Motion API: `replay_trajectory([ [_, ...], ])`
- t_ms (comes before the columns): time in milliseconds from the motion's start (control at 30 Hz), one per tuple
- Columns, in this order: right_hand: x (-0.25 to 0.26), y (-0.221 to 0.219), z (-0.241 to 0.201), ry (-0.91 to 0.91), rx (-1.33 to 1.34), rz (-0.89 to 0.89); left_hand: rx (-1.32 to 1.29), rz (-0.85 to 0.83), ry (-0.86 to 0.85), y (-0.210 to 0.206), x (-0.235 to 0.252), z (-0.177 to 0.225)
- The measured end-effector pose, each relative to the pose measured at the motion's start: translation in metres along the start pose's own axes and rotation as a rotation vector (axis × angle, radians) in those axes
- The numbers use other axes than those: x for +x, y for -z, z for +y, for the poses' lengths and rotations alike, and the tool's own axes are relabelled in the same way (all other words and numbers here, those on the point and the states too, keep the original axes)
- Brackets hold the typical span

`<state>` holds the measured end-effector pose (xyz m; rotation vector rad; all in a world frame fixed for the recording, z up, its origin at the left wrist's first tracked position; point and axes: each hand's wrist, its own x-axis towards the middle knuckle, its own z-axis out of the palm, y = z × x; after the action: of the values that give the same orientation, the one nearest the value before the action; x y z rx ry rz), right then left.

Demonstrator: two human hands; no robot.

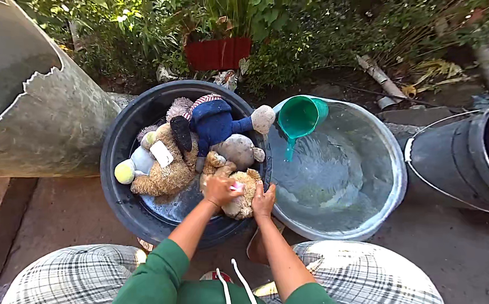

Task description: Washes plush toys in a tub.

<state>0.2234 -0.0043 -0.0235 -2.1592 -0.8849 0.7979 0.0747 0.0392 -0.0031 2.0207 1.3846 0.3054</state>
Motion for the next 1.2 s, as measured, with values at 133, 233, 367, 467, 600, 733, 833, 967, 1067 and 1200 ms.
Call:
replay_trajectory([
  [133,-0.002,0.001,-0.002,0.031,0.011,0.028,-0.029,0.052,0.069,0.02,0.013,0.032],
  [233,-0.018,0.025,-0.038,-0.136,0.056,-0.069,-0.196,0.45,-0.284,-0.004,0.003,0.083],
  [367,-0.012,0.014,-0.028,-0.076,0.037,-0.017,0.002,-0.054,0.255,-0.002,-0.021,0.004],
  [467,-0.004,0.003,-0.003,-0.028,-0.013,0.006,0.089,-0.169,0.609,0.018,-0.026,-0.041],
  [600,-0.007,0.003,0.0,-0.024,0.016,-0.01,-0.18,0.296,0.12,0.014,-0.02,0.05],
  [733,-0.013,0.015,-0.022,-0.083,0.02,-0.075,-0.203,0.307,-0.012,-0.015,-0.023,0.054],
  [833,-0.007,0.005,-0.009,-0.041,-0.03,-0.004,-0.004,-0.18,0.508,0.003,-0.032,-0.026],
  [967,-0.005,0.002,-0.005,-0.029,-0.025,0.019,0.273,-0.372,0.684,0.003,-0.061,-0.083],
  [1067,-0.003,0.001,-0.005,-0.031,-0.03,0.035,0.355,-0.612,0.625,-0.013,-0.069,-0.092],
  [1200,-0.003,0.001,-0.005,-0.03,-0.018,0.034,0.01,-0.631,0.422,0.007,-0.051,-0.105],
])
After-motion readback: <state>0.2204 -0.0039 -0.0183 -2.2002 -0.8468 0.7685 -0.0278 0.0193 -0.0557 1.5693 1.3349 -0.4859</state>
